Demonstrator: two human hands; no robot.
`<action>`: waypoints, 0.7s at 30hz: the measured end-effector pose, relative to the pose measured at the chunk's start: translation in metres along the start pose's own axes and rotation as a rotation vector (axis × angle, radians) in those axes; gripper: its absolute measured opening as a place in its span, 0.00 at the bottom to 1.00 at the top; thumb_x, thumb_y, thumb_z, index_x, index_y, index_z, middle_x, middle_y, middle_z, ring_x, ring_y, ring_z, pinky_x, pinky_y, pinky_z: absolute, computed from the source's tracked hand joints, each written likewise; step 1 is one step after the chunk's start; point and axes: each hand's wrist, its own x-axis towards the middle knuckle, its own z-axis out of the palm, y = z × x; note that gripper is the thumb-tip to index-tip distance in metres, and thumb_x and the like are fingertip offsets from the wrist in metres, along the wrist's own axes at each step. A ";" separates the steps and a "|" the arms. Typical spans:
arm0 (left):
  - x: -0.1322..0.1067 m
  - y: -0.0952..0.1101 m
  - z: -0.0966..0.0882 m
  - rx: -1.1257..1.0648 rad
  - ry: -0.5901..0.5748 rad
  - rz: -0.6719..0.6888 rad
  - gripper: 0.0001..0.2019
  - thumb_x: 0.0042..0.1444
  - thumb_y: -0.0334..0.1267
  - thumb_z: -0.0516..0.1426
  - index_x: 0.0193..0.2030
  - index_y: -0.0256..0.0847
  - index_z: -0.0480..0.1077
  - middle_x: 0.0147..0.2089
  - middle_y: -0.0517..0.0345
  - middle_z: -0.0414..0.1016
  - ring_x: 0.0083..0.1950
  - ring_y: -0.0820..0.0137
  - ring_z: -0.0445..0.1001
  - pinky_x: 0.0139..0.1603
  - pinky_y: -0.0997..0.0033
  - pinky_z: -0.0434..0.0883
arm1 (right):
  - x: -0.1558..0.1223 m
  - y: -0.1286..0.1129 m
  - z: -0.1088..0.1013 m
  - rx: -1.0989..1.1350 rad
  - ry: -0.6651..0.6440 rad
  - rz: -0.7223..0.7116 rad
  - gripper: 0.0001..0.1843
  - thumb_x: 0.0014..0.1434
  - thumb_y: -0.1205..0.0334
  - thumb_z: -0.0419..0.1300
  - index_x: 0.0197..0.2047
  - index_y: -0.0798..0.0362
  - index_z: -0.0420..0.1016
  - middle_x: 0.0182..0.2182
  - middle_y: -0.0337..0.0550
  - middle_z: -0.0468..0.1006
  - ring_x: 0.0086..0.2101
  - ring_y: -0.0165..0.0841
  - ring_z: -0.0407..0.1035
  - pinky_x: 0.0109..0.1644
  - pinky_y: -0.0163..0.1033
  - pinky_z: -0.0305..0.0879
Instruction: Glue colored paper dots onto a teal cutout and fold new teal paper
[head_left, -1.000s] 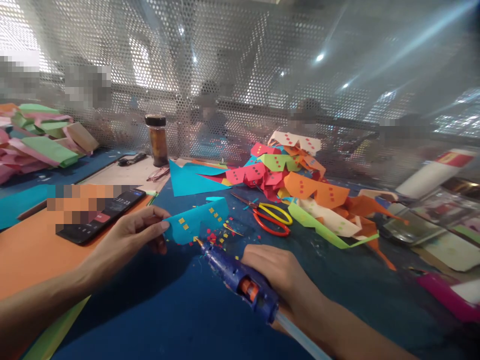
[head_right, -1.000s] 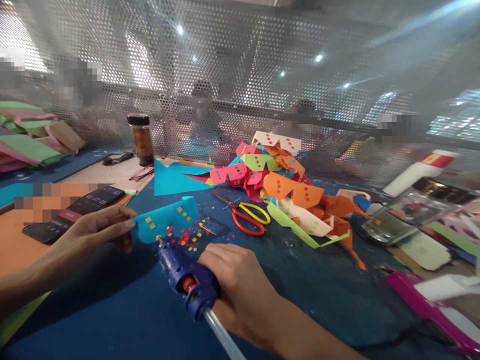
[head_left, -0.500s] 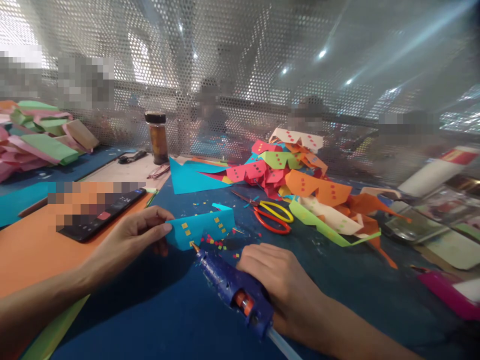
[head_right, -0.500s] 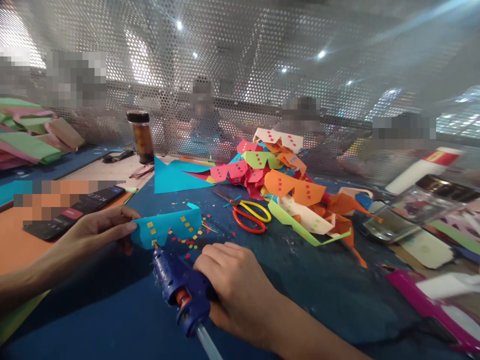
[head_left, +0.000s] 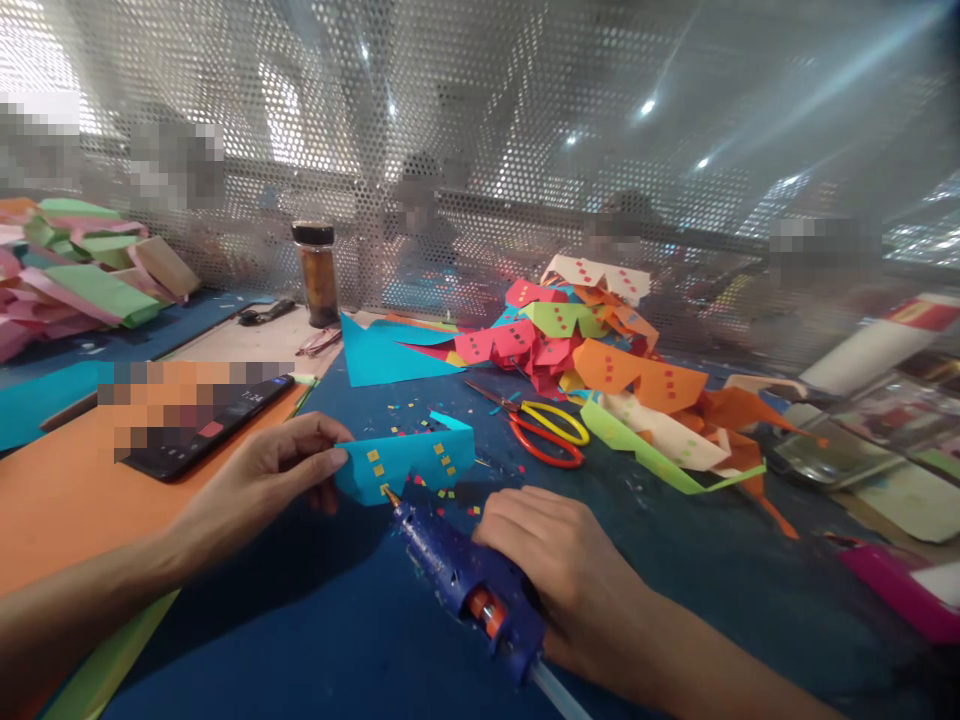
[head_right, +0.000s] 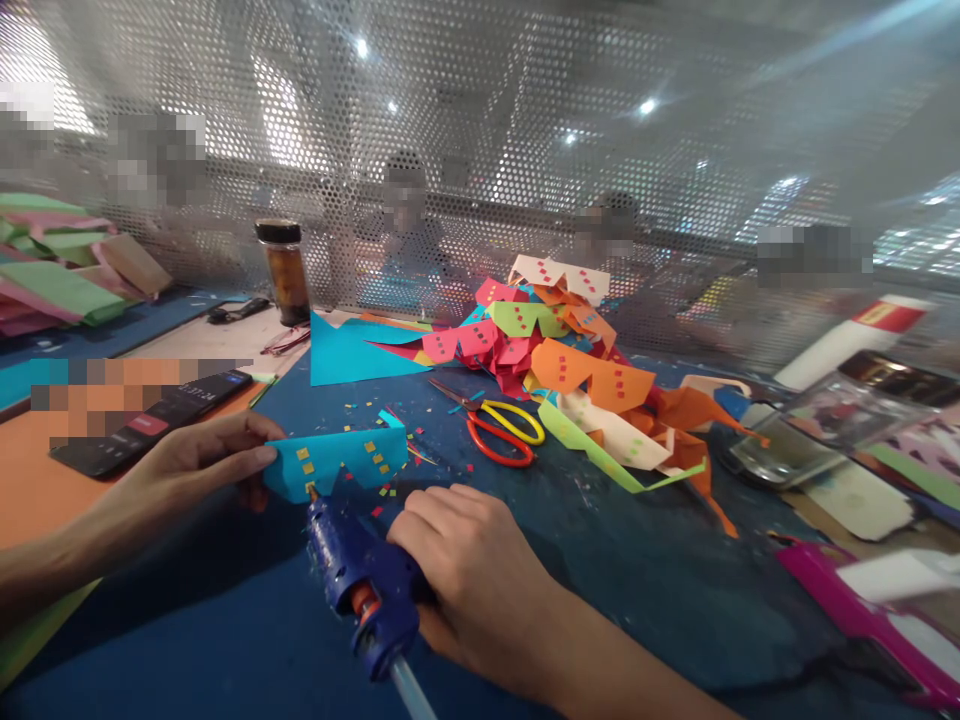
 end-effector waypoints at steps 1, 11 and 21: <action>0.000 0.000 0.000 0.004 0.000 0.002 0.13 0.62 0.49 0.57 0.41 0.41 0.71 0.26 0.63 0.76 0.28 0.70 0.75 0.32 0.72 0.72 | 0.000 0.000 0.000 0.000 0.002 -0.001 0.08 0.63 0.63 0.55 0.31 0.53 0.65 0.28 0.40 0.71 0.29 0.32 0.60 0.32 0.39 0.50; -0.001 -0.002 -0.001 0.007 -0.015 -0.001 0.12 0.63 0.49 0.57 0.41 0.42 0.71 0.26 0.63 0.76 0.29 0.71 0.75 0.33 0.72 0.72 | -0.001 0.000 0.000 -0.001 -0.018 0.005 0.05 0.59 0.64 0.58 0.32 0.53 0.65 0.28 0.40 0.72 0.29 0.32 0.60 0.32 0.39 0.50; 0.000 -0.003 0.000 -0.026 -0.027 0.008 0.11 0.63 0.47 0.57 0.41 0.41 0.71 0.26 0.63 0.76 0.28 0.71 0.75 0.32 0.72 0.73 | -0.001 0.002 0.001 -0.004 -0.031 0.009 0.05 0.60 0.65 0.57 0.32 0.53 0.65 0.28 0.40 0.72 0.29 0.32 0.61 0.32 0.39 0.50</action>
